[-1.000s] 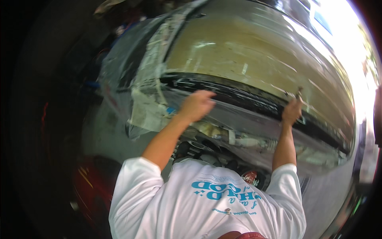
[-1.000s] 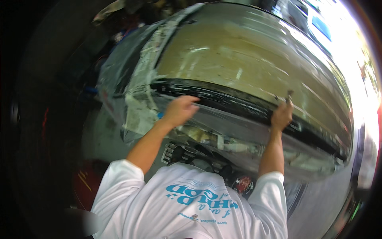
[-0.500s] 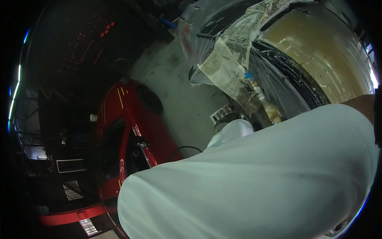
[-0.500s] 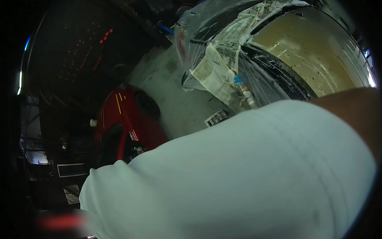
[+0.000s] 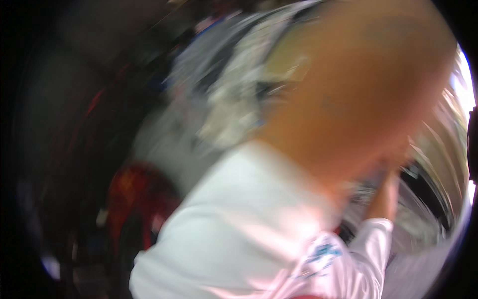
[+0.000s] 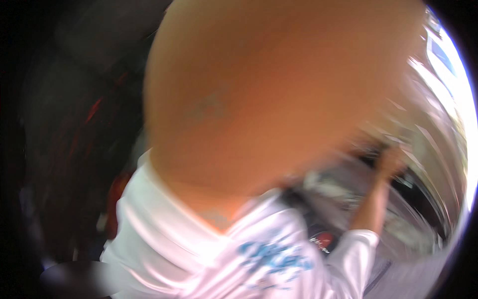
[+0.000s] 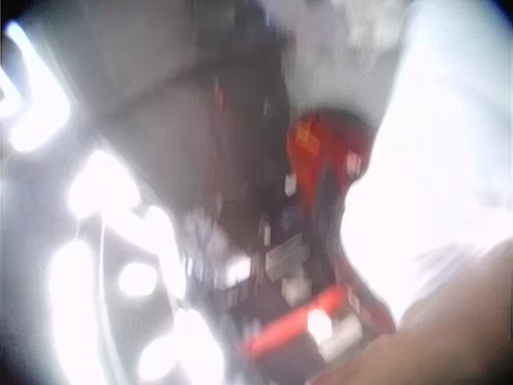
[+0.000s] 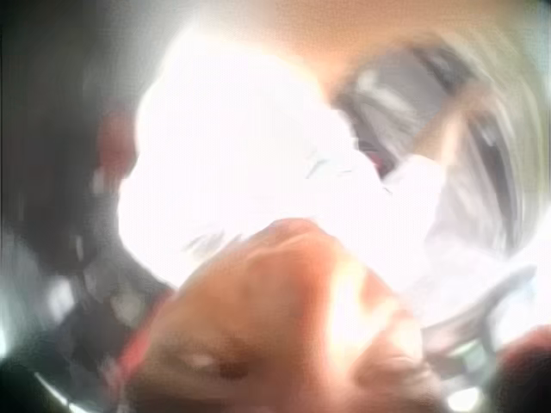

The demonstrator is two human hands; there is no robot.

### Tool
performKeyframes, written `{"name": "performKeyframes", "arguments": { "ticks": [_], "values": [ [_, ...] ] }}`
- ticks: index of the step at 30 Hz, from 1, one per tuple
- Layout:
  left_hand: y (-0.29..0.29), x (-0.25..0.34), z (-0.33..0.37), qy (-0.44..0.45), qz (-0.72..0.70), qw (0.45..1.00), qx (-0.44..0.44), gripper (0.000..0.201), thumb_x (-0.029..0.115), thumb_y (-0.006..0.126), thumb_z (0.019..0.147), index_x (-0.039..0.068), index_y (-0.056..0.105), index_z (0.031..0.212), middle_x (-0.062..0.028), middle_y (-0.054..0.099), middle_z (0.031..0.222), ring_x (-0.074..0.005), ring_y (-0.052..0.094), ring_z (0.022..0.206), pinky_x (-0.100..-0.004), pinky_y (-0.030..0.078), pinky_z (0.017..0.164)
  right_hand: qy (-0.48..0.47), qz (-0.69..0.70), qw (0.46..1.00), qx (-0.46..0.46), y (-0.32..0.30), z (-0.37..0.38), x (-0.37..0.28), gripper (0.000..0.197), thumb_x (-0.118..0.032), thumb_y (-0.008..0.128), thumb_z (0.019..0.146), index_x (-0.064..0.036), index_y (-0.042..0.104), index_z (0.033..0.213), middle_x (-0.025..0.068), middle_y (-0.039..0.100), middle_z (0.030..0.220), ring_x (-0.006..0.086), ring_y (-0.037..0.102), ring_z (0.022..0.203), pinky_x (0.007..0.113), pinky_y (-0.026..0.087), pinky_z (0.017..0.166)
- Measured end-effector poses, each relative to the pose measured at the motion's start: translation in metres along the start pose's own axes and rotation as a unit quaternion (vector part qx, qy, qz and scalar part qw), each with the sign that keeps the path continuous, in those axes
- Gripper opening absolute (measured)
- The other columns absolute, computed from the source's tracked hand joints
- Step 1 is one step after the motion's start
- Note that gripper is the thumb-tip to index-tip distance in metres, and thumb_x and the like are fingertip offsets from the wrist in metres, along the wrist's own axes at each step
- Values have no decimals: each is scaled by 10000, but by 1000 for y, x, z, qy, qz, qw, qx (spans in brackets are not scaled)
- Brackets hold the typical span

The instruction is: The person scrapes paint from the underside of a car hood using a metal scraper and wipes the area with a green cloth. The hood is masked with newspaper and plastic, and the person repeatedly scrapes and wipes the same section.

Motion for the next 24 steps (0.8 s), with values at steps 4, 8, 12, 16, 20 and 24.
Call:
{"name": "performKeyframes", "arguments": {
  "ticks": [4,8,12,16,20,24],
  "values": [
    [-29,-101,1,-141,-61,986,61,519,265,734,958,-42,635,1364,-140,735,1239,-170,681,1046,-352,527,982,68,105,990,65,-27,12,15,368,-272,602,1057,-53,603,1352,254,706,1203,486,687,1081,522,559,900],
    [-15,-258,-187,-439,-12,897,47,563,273,783,887,-17,665,1354,-225,699,1354,-301,679,1242,-413,523,1044,114,164,978,54,-41,16,13,403,-267,638,1039,-31,604,1364,265,712,1205,483,695,1087,521,571,907],
    [-74,-312,-432,-675,224,700,58,609,455,743,880,89,673,1362,-215,642,1414,-398,598,1325,-544,479,1083,89,186,977,58,-16,6,-5,425,-276,647,1037,4,601,1354,288,697,1243,492,683,1129,515,569,930],
    [-33,-281,-456,-582,253,769,79,571,481,700,951,68,611,1336,-184,569,1383,-406,534,1309,-520,436,1092,92,166,980,67,-32,8,6,413,-266,638,1043,9,600,1349,296,693,1242,507,676,1126,517,564,939],
    [-14,-264,-455,-514,234,818,107,411,386,698,949,54,597,1169,-155,569,1217,-395,561,1202,-515,453,1011,96,146,983,64,-34,8,12,419,-263,636,1044,13,589,1356,299,689,1248,505,670,1139,517,551,954],
    [-15,-250,-447,-479,347,797,120,258,264,656,912,75,545,1049,-134,552,1119,-384,577,1038,-514,463,903,81,150,984,58,-30,10,6,425,-258,632,1047,18,580,1366,302,685,1253,503,670,1143,515,545,958]
  ]
}}
Point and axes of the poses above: each hand's wrist, its own z-axis towards the middle knuckle, its own y-axis out of the palm, x = y × z, the point moved 8 cm from there along z, towards the middle knuckle
